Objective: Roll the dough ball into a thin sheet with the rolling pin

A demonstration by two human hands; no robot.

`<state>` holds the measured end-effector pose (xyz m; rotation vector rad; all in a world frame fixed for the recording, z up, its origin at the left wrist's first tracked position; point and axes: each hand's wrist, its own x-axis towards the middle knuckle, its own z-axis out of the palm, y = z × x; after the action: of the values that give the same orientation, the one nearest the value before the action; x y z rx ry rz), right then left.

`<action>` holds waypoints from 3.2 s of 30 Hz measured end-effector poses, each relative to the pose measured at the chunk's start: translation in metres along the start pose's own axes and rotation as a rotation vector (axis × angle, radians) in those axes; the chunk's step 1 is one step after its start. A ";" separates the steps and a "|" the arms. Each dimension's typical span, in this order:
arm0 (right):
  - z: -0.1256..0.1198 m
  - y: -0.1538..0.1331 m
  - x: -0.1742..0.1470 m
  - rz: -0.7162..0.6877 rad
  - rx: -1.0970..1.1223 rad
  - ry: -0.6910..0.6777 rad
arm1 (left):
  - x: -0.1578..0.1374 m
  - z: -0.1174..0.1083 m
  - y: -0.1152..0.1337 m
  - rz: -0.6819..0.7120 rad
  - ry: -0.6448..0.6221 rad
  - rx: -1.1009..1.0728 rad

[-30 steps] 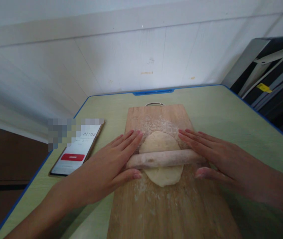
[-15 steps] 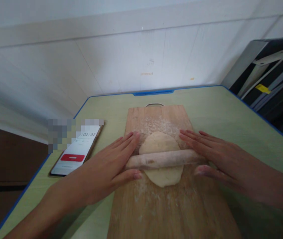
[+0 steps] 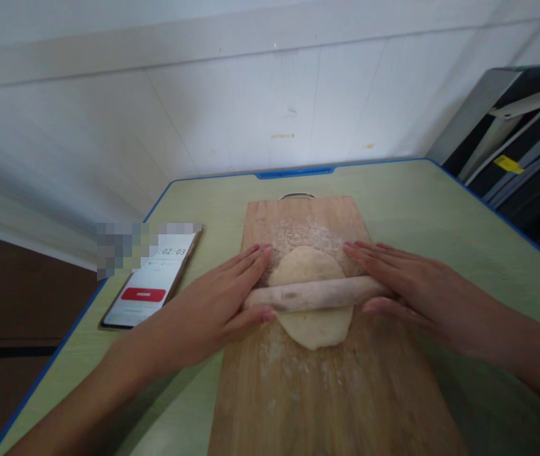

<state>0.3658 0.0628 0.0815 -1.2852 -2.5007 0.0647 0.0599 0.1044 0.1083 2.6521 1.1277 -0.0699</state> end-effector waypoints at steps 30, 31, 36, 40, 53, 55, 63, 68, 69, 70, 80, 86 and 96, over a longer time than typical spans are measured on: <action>0.000 -0.005 -0.003 -0.002 -0.001 0.005 | -0.002 0.006 -0.002 0.032 0.013 -0.078; 0.000 -0.005 -0.003 -0.002 0.000 0.002 | -0.002 0.006 -0.002 0.030 0.019 -0.079; -0.001 -0.004 -0.002 0.002 0.007 -0.030 | -0.001 0.006 -0.005 0.064 0.024 -0.075; 0.002 -0.003 -0.008 0.004 0.012 -0.013 | -0.007 0.007 -0.005 0.089 0.009 -0.078; 0.000 -0.005 -0.003 -0.039 -0.045 0.042 | -0.004 0.007 -0.005 0.102 0.069 -0.034; -0.002 -0.006 -0.003 -0.026 -0.021 0.040 | -0.006 0.009 -0.005 0.123 0.075 -0.033; -0.002 -0.004 -0.003 0.002 0.027 0.008 | -0.009 0.004 -0.005 0.133 -0.006 -0.108; 0.005 0.002 -0.001 0.014 0.050 0.017 | 0.000 0.004 -0.003 0.056 0.037 -0.080; 0.005 0.002 0.000 0.026 0.051 0.027 | 0.002 0.004 -0.003 0.035 0.052 -0.071; 0.006 0.002 0.001 0.041 0.048 0.033 | 0.004 0.004 -0.003 0.023 0.059 -0.068; -0.003 -0.009 -0.002 -0.022 -0.041 0.035 | -0.003 0.003 0.000 0.068 -0.002 -0.090; -0.003 -0.004 -0.003 -0.002 -0.013 0.018 | -0.007 0.002 0.001 0.104 -0.036 -0.085; 0.002 0.001 -0.008 0.006 0.005 0.024 | 0.001 0.003 -0.001 0.073 0.015 -0.102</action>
<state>0.3696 0.0574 0.0771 -1.2841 -2.4749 0.0569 0.0604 0.1051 0.1048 2.6042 1.0106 0.0209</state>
